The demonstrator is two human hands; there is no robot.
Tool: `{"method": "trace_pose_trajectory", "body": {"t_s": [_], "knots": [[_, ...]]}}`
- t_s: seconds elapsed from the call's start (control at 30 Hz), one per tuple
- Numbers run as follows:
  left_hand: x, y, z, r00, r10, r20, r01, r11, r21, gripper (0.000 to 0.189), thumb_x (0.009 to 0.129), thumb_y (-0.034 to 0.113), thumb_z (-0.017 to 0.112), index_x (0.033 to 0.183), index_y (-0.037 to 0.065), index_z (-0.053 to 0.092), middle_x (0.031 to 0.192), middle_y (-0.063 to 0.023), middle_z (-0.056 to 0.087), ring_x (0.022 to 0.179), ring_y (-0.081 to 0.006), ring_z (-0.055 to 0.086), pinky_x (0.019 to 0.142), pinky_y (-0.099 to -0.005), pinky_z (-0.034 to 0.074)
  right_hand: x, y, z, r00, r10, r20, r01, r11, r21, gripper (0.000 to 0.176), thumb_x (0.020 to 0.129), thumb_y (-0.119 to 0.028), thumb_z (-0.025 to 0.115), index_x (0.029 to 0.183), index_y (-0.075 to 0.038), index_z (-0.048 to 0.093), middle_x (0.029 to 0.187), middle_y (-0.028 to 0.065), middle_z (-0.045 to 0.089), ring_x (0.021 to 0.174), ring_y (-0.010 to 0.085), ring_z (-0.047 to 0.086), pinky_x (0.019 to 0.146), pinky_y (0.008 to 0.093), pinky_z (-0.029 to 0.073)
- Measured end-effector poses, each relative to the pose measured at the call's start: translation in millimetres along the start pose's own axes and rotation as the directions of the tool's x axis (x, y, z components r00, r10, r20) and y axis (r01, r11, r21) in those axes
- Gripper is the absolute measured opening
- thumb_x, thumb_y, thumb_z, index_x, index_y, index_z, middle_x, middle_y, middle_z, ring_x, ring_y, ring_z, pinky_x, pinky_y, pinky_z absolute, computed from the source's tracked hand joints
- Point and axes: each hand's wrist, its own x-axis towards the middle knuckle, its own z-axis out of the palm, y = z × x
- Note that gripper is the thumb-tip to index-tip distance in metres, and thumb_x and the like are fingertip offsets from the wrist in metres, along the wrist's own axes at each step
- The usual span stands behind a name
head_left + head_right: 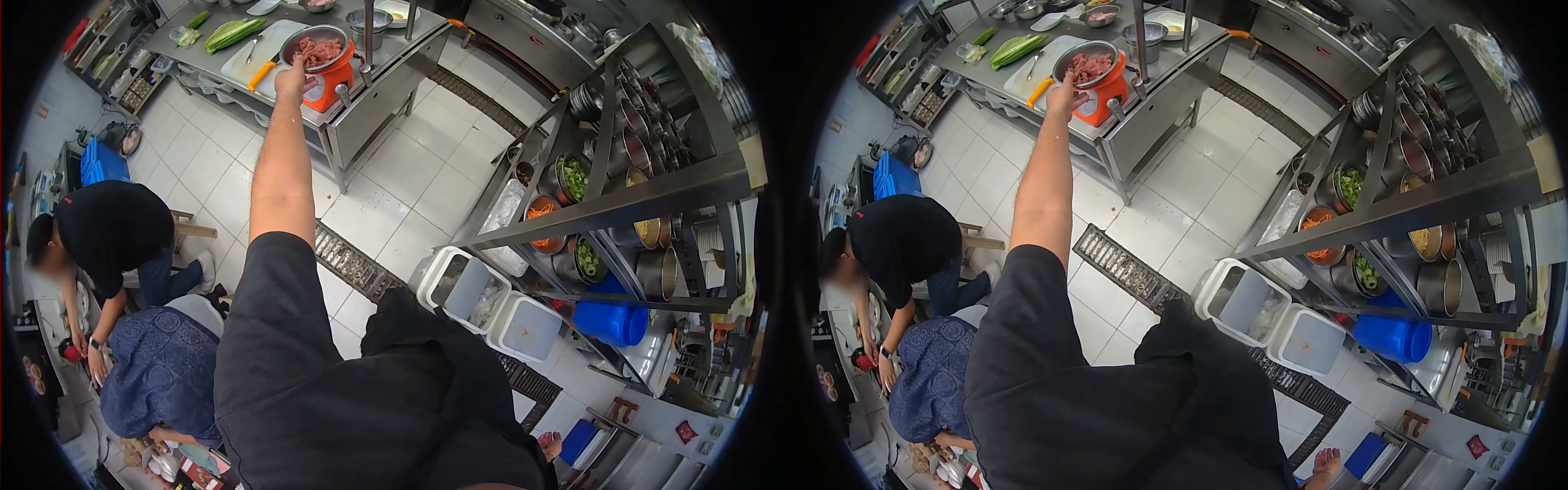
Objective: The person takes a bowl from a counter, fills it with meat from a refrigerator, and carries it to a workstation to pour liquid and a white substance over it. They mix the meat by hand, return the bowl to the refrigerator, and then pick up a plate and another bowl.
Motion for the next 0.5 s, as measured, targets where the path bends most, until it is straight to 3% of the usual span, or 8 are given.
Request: {"method": "trace_pose_trajectory", "body": {"t_s": [0.1,0.3,0.4,0.5], "knots": [[3,-3,-4,0.998,-0.022,0.052,0.021,1.0,0.017,0.075,0.096,0.045,0.068,0.134,-0.016,0.046,0.131,-0.0318,0.051,0.108,-0.0431,0.066,0.082,-0.0478,0.065,0,-4,0,1.0,-0.01,0.005,0.01,1.0,0.012,0.044,0.1,-0.034,0.062,0.136,-0.01,0.055,0.114,0.0042,0.062,0.082,0.0131,0.062,0.069,0.0301,0.058],[-23,11,9,0.995,-0.025,-0.099,0.03,0.998,0.05,0.078,0.094,0.051,0.068,0.134,-0.013,0.048,0.133,-0.028,0.052,0.107,-0.0404,0.066,0.08,-0.0475,0.065,-17,-12,11,0.997,-0.063,0.043,0.063,0.998,-0.011,0.042,0.1,-0.032,0.062,0.134,-0.008,0.056,0.119,0.0064,0.062,0.084,0.0133,0.063,0.071,0.0304,0.057],[-13,11,9,0.993,-0.03,-0.115,0.042,0.993,0.109,0.073,0.093,0.047,0.07,0.135,-0.009,0.05,0.131,-0.0251,0.056,0.102,-0.0372,0.068,0.077,-0.0465,0.065,-17,-21,20,0.994,-0.086,0.062,0.089,0.995,-0.037,0.042,0.1,-0.032,0.063,0.133,-0.008,0.057,0.125,0.0075,0.062,0.086,0.0148,0.063,0.072,0.0311,0.058],[40,-16,-1,0.996,0.086,-0.028,-0.08,0.982,0.169,0.066,0.093,0.039,0.073,0.136,-0.007,0.052,0.124,-0.0208,0.062,0.099,-0.0346,0.07,0.074,-0.0447,0.065,-29,-31,39,0.983,-0.142,0.118,0.153,0.984,-0.086,0.045,0.098,-0.035,0.065,0.134,-0.009,0.058,0.128,0.0082,0.063,0.09,0.0185,0.064,0.073,0.0333,0.058]]}}
